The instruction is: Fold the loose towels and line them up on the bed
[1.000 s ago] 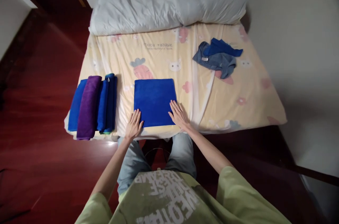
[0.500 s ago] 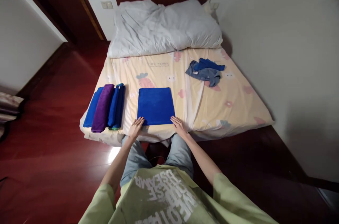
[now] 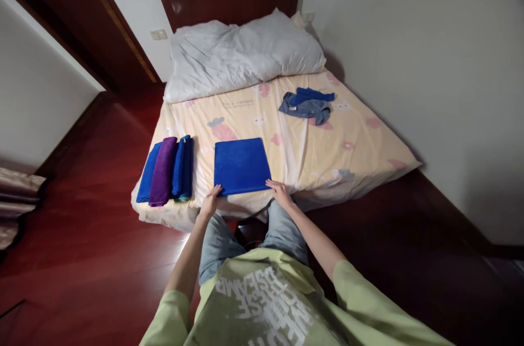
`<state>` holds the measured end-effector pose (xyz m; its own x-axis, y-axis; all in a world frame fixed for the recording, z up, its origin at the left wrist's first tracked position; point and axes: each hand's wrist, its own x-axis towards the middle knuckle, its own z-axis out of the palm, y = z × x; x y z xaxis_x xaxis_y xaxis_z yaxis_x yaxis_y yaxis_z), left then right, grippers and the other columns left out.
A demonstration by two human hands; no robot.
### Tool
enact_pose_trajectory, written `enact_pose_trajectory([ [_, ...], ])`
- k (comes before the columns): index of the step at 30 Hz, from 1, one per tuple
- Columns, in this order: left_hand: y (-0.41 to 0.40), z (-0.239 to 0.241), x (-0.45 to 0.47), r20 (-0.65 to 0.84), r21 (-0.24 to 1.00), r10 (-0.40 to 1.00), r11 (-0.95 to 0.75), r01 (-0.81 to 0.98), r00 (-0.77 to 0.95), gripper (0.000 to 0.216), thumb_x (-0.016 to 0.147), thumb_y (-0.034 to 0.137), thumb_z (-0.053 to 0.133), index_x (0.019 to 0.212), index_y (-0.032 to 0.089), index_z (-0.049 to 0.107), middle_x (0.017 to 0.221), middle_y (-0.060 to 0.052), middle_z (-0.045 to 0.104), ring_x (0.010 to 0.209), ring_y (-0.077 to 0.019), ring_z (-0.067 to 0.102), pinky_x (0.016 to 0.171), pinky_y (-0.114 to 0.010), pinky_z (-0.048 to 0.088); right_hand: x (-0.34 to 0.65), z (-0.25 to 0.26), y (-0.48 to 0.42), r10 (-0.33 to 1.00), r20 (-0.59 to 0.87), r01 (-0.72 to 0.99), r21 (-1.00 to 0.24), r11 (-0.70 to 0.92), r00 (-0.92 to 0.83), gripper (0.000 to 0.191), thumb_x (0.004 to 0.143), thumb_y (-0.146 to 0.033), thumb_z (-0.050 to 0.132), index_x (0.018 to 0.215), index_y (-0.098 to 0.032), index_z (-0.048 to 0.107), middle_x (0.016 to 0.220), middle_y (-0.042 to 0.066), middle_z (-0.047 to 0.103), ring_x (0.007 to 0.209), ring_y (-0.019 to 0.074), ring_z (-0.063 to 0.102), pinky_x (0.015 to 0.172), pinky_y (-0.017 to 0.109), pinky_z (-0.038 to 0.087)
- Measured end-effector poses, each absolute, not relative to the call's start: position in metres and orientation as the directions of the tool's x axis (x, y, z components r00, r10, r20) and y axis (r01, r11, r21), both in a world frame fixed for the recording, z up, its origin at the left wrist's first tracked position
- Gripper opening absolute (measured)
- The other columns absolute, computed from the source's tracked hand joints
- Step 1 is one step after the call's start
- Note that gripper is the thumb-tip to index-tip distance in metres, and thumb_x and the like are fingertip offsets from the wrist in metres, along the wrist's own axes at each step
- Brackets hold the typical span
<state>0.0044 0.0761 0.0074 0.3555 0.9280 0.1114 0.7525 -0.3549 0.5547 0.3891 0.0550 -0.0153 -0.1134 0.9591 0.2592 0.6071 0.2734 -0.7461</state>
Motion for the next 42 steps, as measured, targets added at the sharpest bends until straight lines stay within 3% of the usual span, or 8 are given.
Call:
enact_pose_trajectory([
  [4,0.079,0.001,0.006,0.178,0.714,0.962,-0.272,0.645,0.209,0.061,0.074,0.005,0.043,0.127,0.015,0.070,0.139,-0.010,0.069,0.140,-0.0242,0.058,0.123,-0.052,0.044,0.381,-0.023,0.056,0.971,0.230,0.492,-0.854,0.166,0.072,0.054,0.076,-0.001,0.045,0.112,-0.019,0.081,0.122,0.008,0.079,0.123,0.0208,0.072,0.118,0.047,0.051],
  [8,0.093,0.013,0.006,0.157,0.741,0.968,-0.247,0.625,0.196,0.052,0.072,0.013,0.048,0.116,0.018,0.075,0.127,-0.009,0.075,0.128,-0.0261,0.068,0.116,-0.050,0.051,0.382,-0.017,0.068,0.978,0.158,0.412,-0.907,0.090,0.135,0.045,0.077,-0.007,0.048,0.105,-0.017,0.082,0.113,0.009,0.081,0.112,0.0220,0.076,0.111,0.045,0.056],
  [13,0.103,0.017,0.010,0.108,0.810,0.994,-0.107,0.577,0.032,0.035,0.087,0.037,0.055,0.107,0.016,0.075,0.102,-0.011,0.080,0.095,-0.0265,0.076,0.088,-0.040,0.062,0.383,-0.005,0.083,0.965,0.121,0.335,-0.941,0.038,0.232,0.026,0.083,-0.028,0.060,0.095,-0.016,0.080,0.100,0.011,0.082,0.098,0.0245,0.077,0.097,0.042,0.061],
  [18,0.105,0.005,0.015,0.110,0.875,0.990,-0.052,0.482,-0.092,0.045,0.093,0.052,0.051,0.102,0.013,0.072,0.086,-0.010,0.075,0.078,-0.0222,0.071,0.074,-0.031,0.057,0.381,-0.009,0.092,0.915,0.081,0.267,-0.963,-0.031,0.395,0.039,0.083,-0.052,0.065,0.089,-0.015,0.074,0.086,0.013,0.078,0.083,0.0248,0.074,0.080,0.038,0.063],
  [21,0.106,0.002,0.016,0.109,0.881,0.985,-0.032,0.471,-0.135,0.044,0.094,0.052,0.048,0.098,0.015,0.070,0.080,-0.007,0.072,0.074,-0.0200,0.067,0.071,-0.029,0.054,0.381,-0.015,0.095,0.907,0.071,0.260,-0.965,-0.043,0.416,0.044,0.084,-0.058,0.060,0.092,-0.016,0.072,0.086,0.012,0.076,0.082,0.0231,0.073,0.076,0.035,0.062],
  [28,0.101,0.009,0.024,0.106,0.837,0.981,-0.001,0.547,-0.162,0.040,0.098,0.050,0.044,0.089,0.019,0.066,0.084,-0.007,0.071,0.083,-0.0209,0.065,0.077,-0.028,0.051,0.387,-0.023,0.095,0.906,-0.018,0.199,-0.974,-0.112,0.422,0.053,0.085,-0.070,0.056,0.090,-0.019,0.068,0.075,0.003,0.066,0.066,0.0176,0.062,0.056,0.028,0.055],
  [37,0.099,0.008,0.030,0.112,0.830,0.972,0.023,0.558,-0.206,0.033,0.101,0.042,0.046,0.091,0.017,0.066,0.085,-0.006,0.071,0.081,-0.0195,0.064,0.077,-0.028,0.049,0.388,-0.013,0.096,0.920,0.048,0.313,-0.946,-0.083,0.390,0.049,0.087,-0.067,0.056,0.082,-0.019,0.067,0.074,0.004,0.067,0.072,0.0182,0.061,0.073,0.031,0.056],
  [42,0.099,0.006,0.031,0.122,0.831,0.968,0.022,0.556,-0.221,0.032,0.102,0.040,0.047,0.091,0.017,0.066,0.085,-0.006,0.070,0.081,-0.0191,0.063,0.078,-0.028,0.048,0.388,-0.012,0.095,0.918,0.061,0.350,-0.933,-0.087,0.392,0.052,0.089,-0.068,0.052,0.084,-0.018,0.069,0.076,0.007,0.069,0.076,0.0200,0.065,0.074,0.032,0.057],
])
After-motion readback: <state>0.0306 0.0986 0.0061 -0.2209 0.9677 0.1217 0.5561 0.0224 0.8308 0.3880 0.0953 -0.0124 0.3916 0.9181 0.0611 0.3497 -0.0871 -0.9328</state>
